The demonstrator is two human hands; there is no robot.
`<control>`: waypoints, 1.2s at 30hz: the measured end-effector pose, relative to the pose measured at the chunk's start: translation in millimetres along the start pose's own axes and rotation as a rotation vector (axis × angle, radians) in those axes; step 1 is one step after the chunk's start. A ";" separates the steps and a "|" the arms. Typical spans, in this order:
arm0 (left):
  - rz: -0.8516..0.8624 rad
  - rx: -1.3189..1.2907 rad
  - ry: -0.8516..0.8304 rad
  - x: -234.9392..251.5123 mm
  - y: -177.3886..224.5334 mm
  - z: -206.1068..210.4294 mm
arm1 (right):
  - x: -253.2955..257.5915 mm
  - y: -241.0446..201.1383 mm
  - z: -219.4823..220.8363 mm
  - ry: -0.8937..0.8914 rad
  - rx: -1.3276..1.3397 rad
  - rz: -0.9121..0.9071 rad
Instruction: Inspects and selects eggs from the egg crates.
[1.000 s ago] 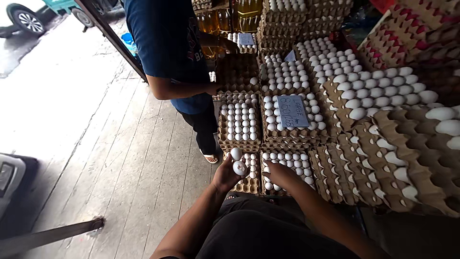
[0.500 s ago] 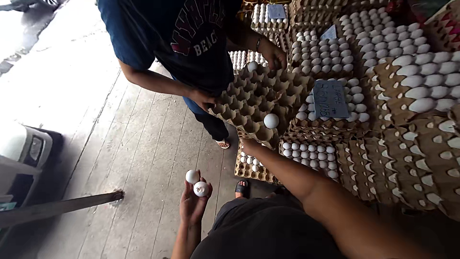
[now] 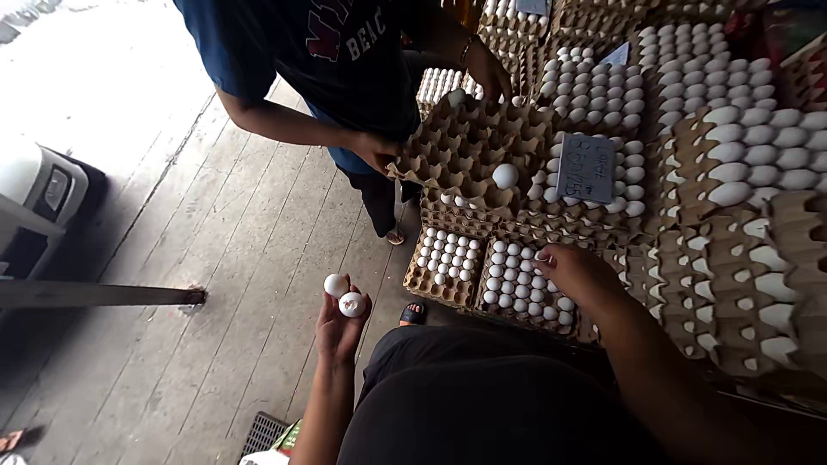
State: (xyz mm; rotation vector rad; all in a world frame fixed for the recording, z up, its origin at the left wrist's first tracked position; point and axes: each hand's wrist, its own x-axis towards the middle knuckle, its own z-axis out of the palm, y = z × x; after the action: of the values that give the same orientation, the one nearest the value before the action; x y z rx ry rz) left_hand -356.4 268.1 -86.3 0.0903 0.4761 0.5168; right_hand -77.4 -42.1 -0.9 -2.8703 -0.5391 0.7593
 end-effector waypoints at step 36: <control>0.025 0.033 -0.030 -12.1 7.4 4.5 | 158.1 -108.6 37.3 -0.173 -0.053 -0.081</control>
State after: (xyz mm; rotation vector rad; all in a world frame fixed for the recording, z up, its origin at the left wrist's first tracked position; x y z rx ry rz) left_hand -366.9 268.7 -75.8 0.1354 0.4550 0.5312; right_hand -1.3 118.2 -82.7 -2.8267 -0.7011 0.9999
